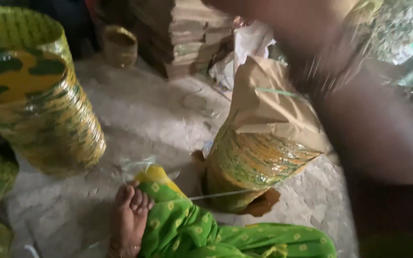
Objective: The recorder is tying large stacks of patterned paper plates with white string for packaging.
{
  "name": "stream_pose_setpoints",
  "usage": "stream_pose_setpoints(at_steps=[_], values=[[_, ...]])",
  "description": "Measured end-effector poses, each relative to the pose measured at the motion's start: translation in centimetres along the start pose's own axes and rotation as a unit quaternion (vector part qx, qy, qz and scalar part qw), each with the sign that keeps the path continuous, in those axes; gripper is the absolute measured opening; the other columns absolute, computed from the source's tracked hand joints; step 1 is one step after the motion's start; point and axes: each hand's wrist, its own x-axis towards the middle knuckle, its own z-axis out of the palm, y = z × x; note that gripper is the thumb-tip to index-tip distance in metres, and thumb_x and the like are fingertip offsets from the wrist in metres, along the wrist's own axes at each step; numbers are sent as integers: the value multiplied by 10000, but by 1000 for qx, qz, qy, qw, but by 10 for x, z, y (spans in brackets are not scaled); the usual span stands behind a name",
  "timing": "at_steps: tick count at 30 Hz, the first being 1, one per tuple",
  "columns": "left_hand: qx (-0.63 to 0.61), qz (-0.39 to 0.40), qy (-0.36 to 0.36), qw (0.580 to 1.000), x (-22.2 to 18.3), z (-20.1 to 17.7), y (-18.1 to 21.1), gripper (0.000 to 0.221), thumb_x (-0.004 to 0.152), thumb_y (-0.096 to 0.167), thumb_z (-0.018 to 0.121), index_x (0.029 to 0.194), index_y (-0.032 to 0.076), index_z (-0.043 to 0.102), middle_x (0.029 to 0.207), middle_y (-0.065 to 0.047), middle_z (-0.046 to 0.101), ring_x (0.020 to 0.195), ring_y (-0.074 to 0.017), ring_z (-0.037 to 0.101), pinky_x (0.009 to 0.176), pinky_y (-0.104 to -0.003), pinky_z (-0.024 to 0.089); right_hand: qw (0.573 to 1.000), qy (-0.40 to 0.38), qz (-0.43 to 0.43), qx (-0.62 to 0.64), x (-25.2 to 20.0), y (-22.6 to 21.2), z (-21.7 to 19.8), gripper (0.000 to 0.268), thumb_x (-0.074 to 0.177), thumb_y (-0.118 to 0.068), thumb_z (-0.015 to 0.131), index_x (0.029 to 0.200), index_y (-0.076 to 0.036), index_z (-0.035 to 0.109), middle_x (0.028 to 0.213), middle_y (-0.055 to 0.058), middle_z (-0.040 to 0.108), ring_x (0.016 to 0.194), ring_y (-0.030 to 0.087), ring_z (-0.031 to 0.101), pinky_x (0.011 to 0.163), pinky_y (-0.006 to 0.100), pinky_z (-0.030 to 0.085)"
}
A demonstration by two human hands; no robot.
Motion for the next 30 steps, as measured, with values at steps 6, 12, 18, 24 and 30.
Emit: stream_pose_setpoints(at_steps=[6,12,18,24,30], values=[[20,0,7,1000,-2,-3,12,200,1028,247,558,1084,67,625,613,49,339,575,-109,366,633,-362,395,982,-52,52,-172,-136,15,86,466,965,-366,689,1240,1,608,1182,213,610,1088,367,578,892,515,438],[79,-41,12,996,21,-42,0,169,1059,262,543,1005,105,570,602,36,364,556,-129,384,620,-388,420,963,31,76,-255,-178,71,116,515,913,-510,731,1120,-41,677,993,111,640,961,288,566,846,479,394],[147,-116,20,982,44,-43,-24,210,1028,298,538,1059,96,588,553,39,371,500,-136,386,559,-396,438,984,2,14,-180,-195,85,94,537,866,-588,701,1027,-76,688,949,90,641,905,260,574,805,466,392],[187,-260,-129,939,77,-64,-82,411,950,360,586,1203,38,623,460,-3,359,391,-163,363,431,-380,397,986,92,-128,-47,-275,148,39,591,917,-611,643,1133,-63,690,927,48,617,831,218,550,751,407,421],[247,-423,-264,831,28,11,-200,375,916,290,643,1236,95,650,634,24,475,536,-96,430,501,-279,356,986,136,-75,68,-243,236,23,364,854,-365,668,776,-26,558,843,111,580,894,278,559,899,468,435]])
